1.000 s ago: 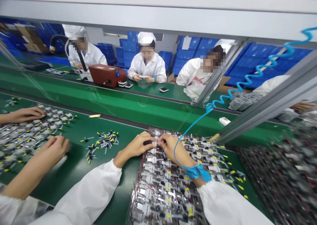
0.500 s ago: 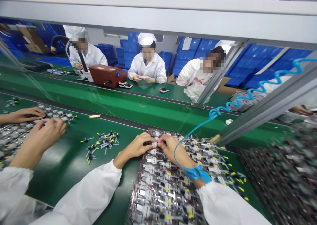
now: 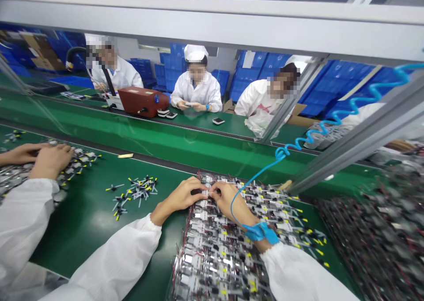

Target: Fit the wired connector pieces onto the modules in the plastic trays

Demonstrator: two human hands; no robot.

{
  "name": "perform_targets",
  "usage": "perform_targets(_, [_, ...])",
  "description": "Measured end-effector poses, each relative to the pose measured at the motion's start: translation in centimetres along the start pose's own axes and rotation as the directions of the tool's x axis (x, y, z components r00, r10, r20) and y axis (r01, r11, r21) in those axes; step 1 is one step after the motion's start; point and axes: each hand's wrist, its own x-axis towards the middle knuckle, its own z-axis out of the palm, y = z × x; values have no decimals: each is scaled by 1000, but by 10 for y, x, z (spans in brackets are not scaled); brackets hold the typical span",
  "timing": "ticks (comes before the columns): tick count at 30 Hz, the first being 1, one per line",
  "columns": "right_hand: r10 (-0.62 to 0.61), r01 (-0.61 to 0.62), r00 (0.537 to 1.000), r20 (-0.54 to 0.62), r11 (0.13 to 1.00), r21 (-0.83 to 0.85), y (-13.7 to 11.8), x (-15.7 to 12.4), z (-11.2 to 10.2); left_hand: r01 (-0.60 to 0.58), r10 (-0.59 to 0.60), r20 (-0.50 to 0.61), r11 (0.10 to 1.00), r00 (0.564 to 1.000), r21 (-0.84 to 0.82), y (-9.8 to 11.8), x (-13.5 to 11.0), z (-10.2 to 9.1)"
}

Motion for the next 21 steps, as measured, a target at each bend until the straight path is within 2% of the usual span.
perform_targets(10, [-15, 15, 1000, 3, 998, -58, -4, 3, 0, 8, -9, -36, 1000, 999, -22, -4, -1, 4])
perform_targets(17, [-143, 143, 990, 18, 966, -214, -15, -9, -10, 2, -2, 106, 1000, 994, 5, 1, -1, -6])
perform_targets(21, [-165, 153, 986, -15, 941, -303, -14, -15, -25, -17, 15, 97, 999, 995, 27, 5, -10, -23])
